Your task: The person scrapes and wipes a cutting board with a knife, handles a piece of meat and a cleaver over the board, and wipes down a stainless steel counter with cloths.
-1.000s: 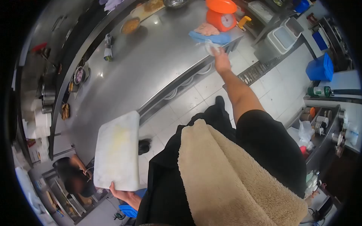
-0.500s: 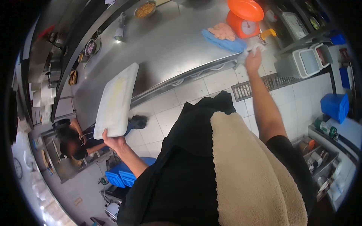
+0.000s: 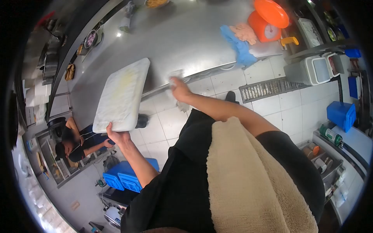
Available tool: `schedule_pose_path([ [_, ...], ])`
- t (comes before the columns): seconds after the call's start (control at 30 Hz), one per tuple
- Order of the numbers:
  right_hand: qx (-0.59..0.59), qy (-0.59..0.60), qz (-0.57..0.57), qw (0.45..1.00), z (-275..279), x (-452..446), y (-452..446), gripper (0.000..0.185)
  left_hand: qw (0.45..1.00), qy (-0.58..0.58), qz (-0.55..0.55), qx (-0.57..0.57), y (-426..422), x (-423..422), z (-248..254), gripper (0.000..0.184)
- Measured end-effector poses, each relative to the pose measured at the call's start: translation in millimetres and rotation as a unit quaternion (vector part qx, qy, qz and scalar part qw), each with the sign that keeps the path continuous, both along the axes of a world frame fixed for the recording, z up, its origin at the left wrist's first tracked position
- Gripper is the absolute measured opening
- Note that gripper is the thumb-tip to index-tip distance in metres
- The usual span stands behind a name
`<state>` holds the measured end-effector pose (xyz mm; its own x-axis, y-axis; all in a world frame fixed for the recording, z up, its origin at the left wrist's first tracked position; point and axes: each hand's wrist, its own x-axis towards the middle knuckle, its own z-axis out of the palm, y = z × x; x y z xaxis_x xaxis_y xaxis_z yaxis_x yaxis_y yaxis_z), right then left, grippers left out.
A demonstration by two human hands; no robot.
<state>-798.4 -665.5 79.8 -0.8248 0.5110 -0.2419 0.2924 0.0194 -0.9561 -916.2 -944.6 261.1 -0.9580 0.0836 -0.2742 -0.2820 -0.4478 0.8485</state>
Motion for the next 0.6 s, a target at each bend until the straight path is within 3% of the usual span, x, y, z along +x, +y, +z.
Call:
schedule_pose_path([
  [0.07,-0.072,0.012,0.105,0.992,-7,-28,-25,0.045,1.000,-0.015,-0.009,0.012,-9,-17,-9,0.074],
  [0.13,-0.044,-0.059,0.254,0.964,7,-38,-32,0.046,0.998,-0.046,-0.021,0.039,-16,-31,-19,0.072],
  [0.23,0.049,-0.051,0.402,0.913,13,-25,-22,0.050,0.996,-0.049,-0.040,0.057,-27,-55,-47,0.074],
  [0.33,0.121,-0.047,0.386,0.913,-20,12,9,0.052,0.992,-0.061,-0.061,0.088,-38,-74,-82,0.066],
  [0.47,0.163,-0.157,0.196,0.954,-38,99,75,0.051,0.991,-0.091,-0.079,0.062,-33,-78,-107,0.060],
  [0.53,0.090,-0.216,0.122,0.965,27,135,105,0.052,0.986,-0.138,-0.091,-0.001,-31,-79,-120,0.059],
  [0.6,0.012,-0.211,0.055,0.976,49,161,138,0.054,0.972,-0.187,-0.131,-0.055,-46,-96,-153,0.062],
])
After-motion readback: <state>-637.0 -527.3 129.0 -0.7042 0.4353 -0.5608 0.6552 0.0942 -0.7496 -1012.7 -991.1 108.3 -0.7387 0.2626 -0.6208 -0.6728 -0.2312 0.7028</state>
